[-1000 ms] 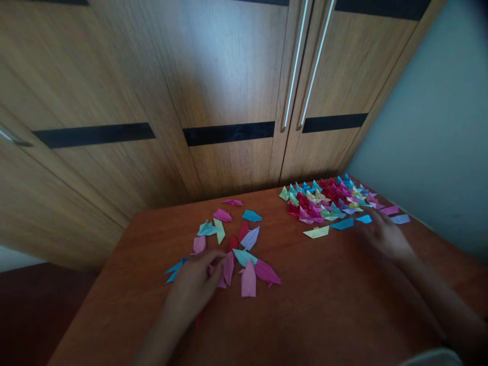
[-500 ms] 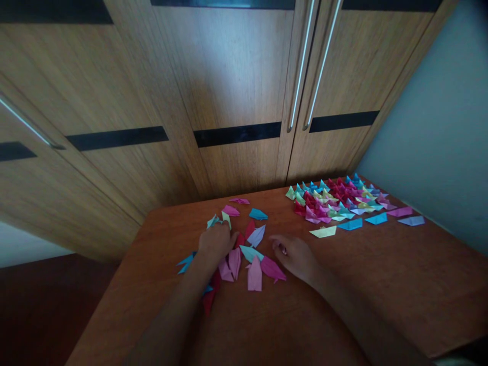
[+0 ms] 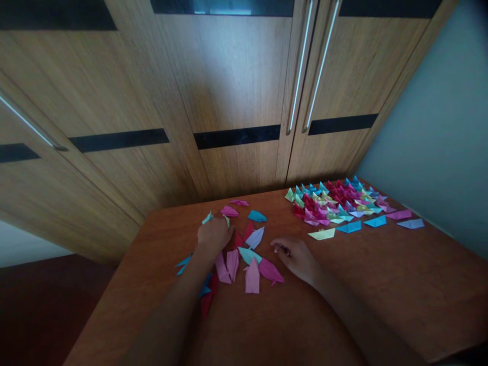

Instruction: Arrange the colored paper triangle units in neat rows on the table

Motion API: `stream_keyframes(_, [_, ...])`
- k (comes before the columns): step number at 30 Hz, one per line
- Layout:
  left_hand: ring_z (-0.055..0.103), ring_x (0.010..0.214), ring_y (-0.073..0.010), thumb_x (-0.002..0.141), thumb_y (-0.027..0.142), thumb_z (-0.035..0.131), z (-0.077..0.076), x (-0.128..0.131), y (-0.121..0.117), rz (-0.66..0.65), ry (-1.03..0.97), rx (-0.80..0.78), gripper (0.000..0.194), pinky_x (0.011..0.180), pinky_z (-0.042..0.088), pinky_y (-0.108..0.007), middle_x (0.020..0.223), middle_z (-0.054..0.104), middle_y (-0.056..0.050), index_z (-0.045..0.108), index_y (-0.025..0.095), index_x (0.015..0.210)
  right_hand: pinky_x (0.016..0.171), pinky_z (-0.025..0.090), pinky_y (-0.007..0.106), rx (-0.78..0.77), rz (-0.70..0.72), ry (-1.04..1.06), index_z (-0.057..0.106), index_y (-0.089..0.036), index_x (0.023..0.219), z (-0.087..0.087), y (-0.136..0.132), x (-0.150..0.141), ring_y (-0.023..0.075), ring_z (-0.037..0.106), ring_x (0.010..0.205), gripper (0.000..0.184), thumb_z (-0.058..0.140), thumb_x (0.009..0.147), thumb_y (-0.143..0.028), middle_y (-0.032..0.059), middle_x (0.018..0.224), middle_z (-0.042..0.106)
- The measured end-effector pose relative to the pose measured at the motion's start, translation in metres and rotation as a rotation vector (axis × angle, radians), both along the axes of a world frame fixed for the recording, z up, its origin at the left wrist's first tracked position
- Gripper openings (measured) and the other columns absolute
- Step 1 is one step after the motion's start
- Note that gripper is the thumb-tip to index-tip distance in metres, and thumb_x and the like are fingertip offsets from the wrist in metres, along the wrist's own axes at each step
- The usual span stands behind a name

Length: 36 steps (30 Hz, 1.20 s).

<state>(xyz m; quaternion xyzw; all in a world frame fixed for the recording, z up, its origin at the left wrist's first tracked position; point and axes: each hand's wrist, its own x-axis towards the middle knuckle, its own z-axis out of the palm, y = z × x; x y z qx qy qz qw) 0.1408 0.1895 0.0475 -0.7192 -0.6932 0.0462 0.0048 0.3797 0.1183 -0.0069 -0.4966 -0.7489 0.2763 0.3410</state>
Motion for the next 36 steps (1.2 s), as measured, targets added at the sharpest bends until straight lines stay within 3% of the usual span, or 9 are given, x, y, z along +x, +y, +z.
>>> stream_keyframes(7, [0.066, 0.099, -0.0341, 0.082, 0.03, 0.055, -0.001, 0.003, 0.008, -0.002, -0.044, 0.008, 0.038, 0.078, 0.052, -0.042, 0.108, 0.067, -0.022, 0.059, 0.011, 0.115, 0.066, 0.048, 0.024, 0.01, 0.022, -0.012, 0.068, -0.019, 0.098, -0.002, 0.001, 0.003, 0.0147, 0.063, 0.074, 0.026, 0.048, 0.082, -0.012, 0.005, 0.09, 0.07])
stream_keyframes(16, [0.064, 0.102, -0.0307, 0.073, 0.019, 0.06, 0.006, -0.005, 0.004, -0.089, -0.256, 0.001, 0.033, 0.079, 0.048, -0.036, 0.112, 0.066, -0.015, 0.065, 0.019, 0.105, 0.066, 0.048, 0.024, 0.026, 0.044, -0.007, 0.068, -0.019, 0.098, -0.002, 0.0, 0.004, 0.0146, 0.062, 0.074, 0.027, 0.048, 0.082, -0.012, 0.0041, 0.088, 0.069])
stream_keyframes(22, [0.062, 0.087, -0.0235, 0.074, 0.02, 0.061, 0.018, -0.005, -0.006, -0.199, -0.536, 0.054, 0.015, 0.076, 0.044, -0.032, 0.09, 0.068, -0.007, 0.065, 0.019, 0.087, 0.066, 0.048, 0.024, -0.021, 0.037, 0.037, 0.067, -0.02, 0.099, -0.002, 0.001, 0.003, 0.0146, 0.064, 0.076, 0.027, 0.048, 0.082, -0.012, 0.0039, 0.088, 0.069])
stream_keyframes(26, [0.061, 0.073, -0.0179, 0.079, 0.026, 0.058, 0.021, 0.008, -0.02, -0.282, -0.774, 0.012, 0.009, 0.066, 0.044, -0.027, 0.077, 0.066, -0.001, 0.063, 0.019, 0.081, 0.066, 0.048, 0.025, -0.091, -0.003, 0.15, 0.066, -0.02, 0.099, -0.001, 0.001, 0.003, 0.0151, 0.064, 0.076, 0.024, 0.048, 0.084, -0.016, 0.0037, 0.087, 0.07])
stream_keyframes(30, [0.061, 0.067, -0.0153, 0.086, 0.037, 0.051, 0.021, 0.033, -0.04, -0.343, -0.995, -0.073, 0.024, 0.06, 0.044, -0.024, 0.071, 0.066, 0.0, 0.064, 0.019, 0.077, 0.069, 0.048, 0.027, -0.131, -0.035, 0.268, 0.066, -0.019, 0.098, -0.003, 0.003, 0.005, 0.0151, 0.063, 0.075, 0.021, 0.049, 0.084, -0.02, 0.004, 0.086, 0.069])
stream_keyframes(36, [0.057, 0.059, -0.0136, 0.084, 0.039, 0.051, 0.017, 0.054, -0.062, -0.28, -1.177, -0.126, 0.029, 0.053, 0.04, -0.022, 0.065, 0.065, -0.001, 0.063, 0.016, 0.071, 0.06, 0.046, 0.024, -0.238, -0.007, 0.551, 0.065, -0.019, 0.097, 0.007, 0.001, 0.007, 0.0114, 0.057, 0.064, 0.023, 0.055, 0.085, -0.036, 0.0028, 0.082, 0.067])
